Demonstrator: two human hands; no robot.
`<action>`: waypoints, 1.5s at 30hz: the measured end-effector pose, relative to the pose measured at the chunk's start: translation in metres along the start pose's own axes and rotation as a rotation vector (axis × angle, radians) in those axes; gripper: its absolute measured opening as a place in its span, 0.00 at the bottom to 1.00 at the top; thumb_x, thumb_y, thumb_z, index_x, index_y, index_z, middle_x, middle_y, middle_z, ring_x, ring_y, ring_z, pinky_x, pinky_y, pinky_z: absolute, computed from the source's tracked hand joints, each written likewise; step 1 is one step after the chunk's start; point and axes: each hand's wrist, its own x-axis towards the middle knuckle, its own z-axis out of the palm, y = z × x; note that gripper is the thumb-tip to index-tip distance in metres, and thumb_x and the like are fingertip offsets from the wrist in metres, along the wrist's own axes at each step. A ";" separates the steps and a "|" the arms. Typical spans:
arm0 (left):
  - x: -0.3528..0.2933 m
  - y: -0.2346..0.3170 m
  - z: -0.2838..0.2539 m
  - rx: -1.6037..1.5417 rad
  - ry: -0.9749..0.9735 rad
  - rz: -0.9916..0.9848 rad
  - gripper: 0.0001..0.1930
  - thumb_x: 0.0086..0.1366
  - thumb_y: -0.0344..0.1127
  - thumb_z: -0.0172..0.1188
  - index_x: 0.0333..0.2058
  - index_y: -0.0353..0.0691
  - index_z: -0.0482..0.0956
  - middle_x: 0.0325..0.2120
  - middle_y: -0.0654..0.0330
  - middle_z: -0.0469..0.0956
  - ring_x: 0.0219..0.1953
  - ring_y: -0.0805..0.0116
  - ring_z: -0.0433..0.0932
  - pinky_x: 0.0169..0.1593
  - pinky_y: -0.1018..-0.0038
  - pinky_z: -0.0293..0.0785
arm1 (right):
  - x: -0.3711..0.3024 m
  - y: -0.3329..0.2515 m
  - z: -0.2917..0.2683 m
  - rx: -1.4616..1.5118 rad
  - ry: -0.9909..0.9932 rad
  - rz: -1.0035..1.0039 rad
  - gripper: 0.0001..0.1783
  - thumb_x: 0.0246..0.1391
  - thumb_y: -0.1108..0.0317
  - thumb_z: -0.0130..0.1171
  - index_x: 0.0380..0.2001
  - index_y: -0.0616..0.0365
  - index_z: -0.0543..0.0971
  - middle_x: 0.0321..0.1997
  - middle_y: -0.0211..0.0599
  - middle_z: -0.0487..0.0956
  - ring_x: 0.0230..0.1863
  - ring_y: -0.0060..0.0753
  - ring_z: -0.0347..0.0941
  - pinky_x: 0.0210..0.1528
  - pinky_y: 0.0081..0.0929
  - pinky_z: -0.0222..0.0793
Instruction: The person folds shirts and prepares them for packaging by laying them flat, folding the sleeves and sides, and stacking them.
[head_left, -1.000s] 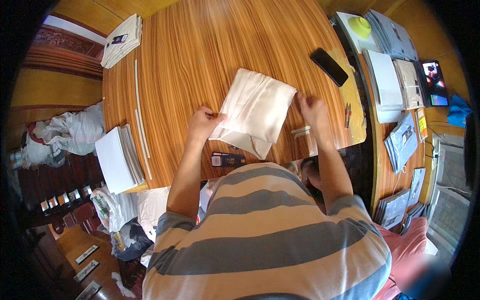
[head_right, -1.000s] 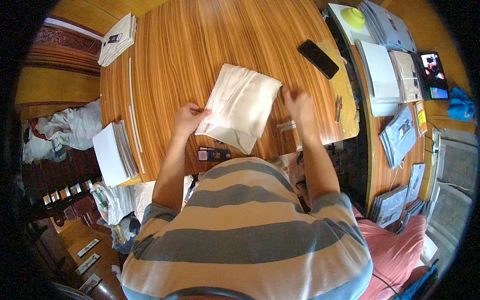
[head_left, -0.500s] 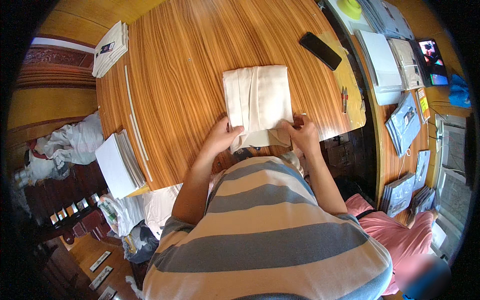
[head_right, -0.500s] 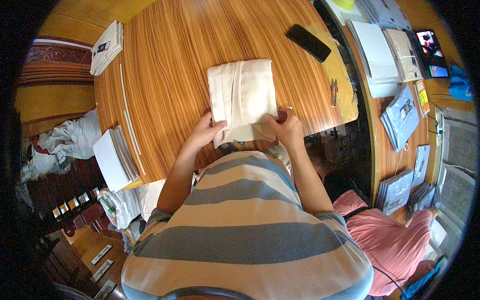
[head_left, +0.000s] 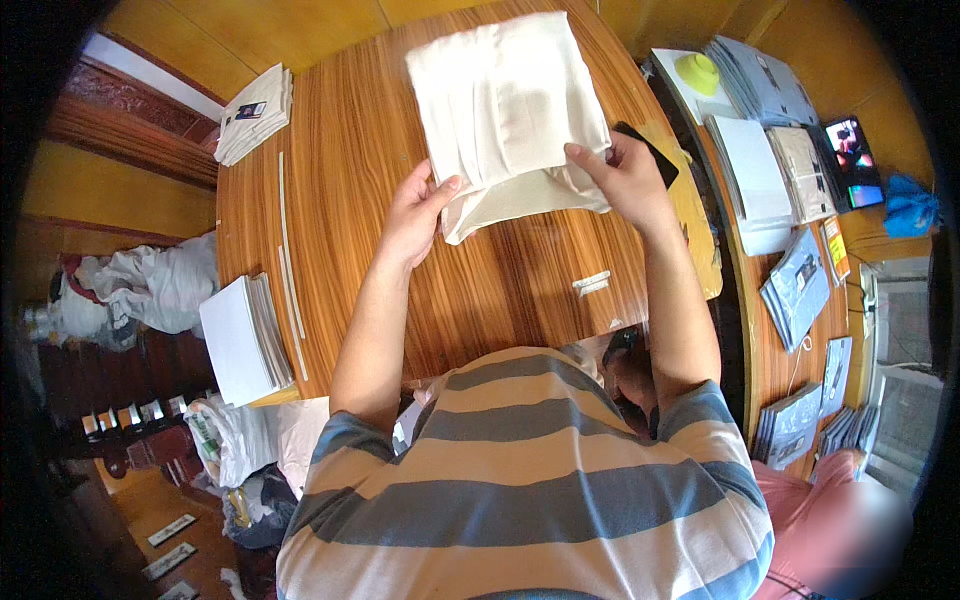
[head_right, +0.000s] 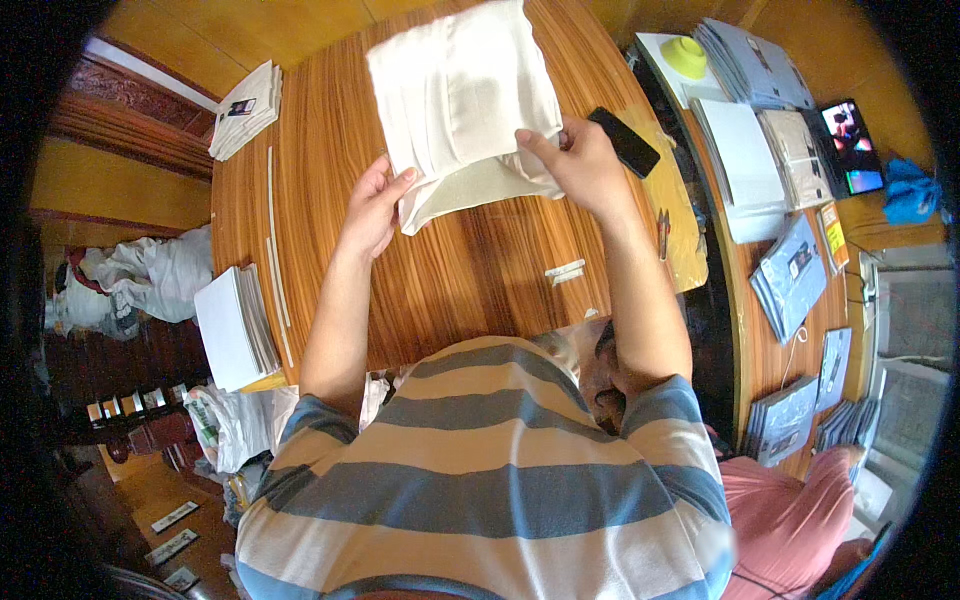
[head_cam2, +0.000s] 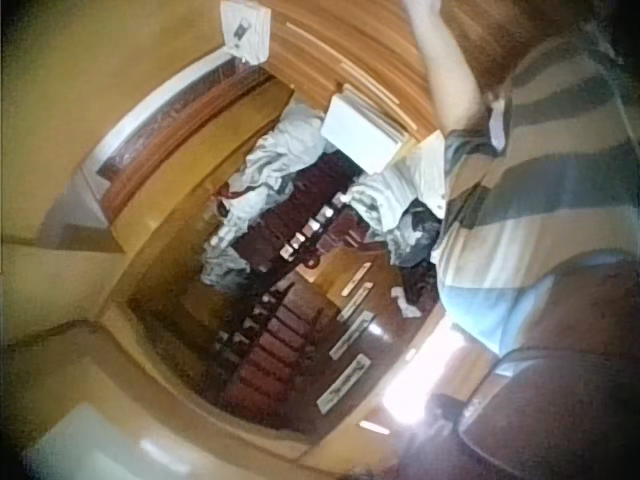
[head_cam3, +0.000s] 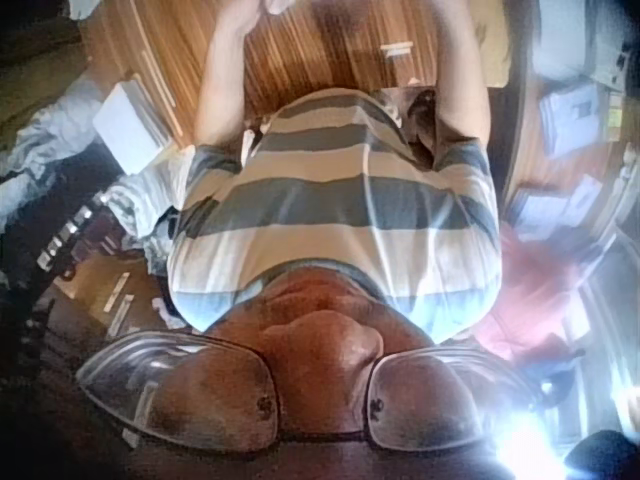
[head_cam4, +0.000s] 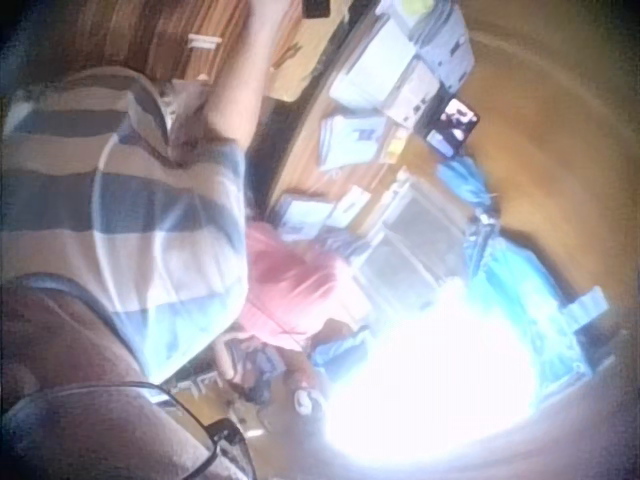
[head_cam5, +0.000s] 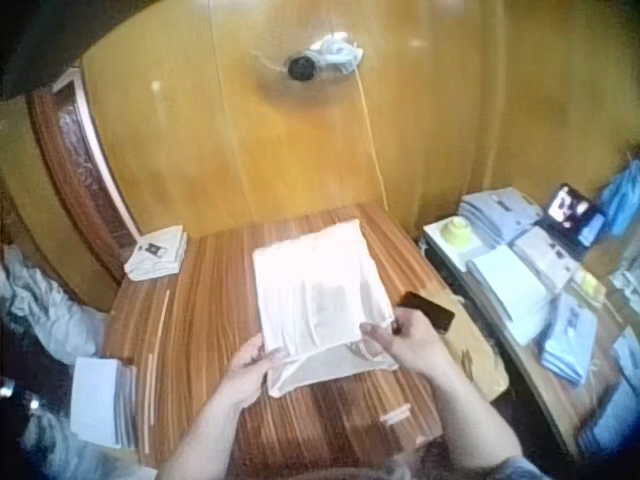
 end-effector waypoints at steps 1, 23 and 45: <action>-0.005 0.002 0.001 0.019 0.020 -0.024 0.20 0.78 0.33 0.53 0.64 0.33 0.65 0.50 0.46 0.82 0.45 0.57 0.86 0.37 0.64 0.90 | -0.002 0.005 0.004 -0.020 0.015 -0.050 0.21 0.62 0.55 0.68 0.42 0.67 0.86 0.29 0.40 0.87 0.29 0.25 0.81 0.33 0.29 0.76; -0.161 -0.140 -0.050 0.931 0.074 -0.330 0.18 0.66 0.47 0.65 0.32 0.34 0.84 0.28 0.47 0.84 0.34 0.46 0.84 0.39 0.58 0.79 | -0.166 0.146 0.067 -0.478 -0.401 0.237 0.23 0.67 0.48 0.58 0.33 0.59 0.82 0.30 0.61 0.82 0.34 0.66 0.81 0.39 0.55 0.76; -0.096 -0.150 -0.014 1.344 0.026 0.244 0.50 0.62 0.65 0.64 0.73 0.39 0.60 0.77 0.46 0.50 0.78 0.35 0.42 0.75 0.38 0.41 | -0.151 0.123 0.057 -0.724 -0.770 0.379 0.23 0.63 0.43 0.57 0.38 0.50 0.88 0.41 0.49 0.86 0.44 0.58 0.83 0.47 0.52 0.79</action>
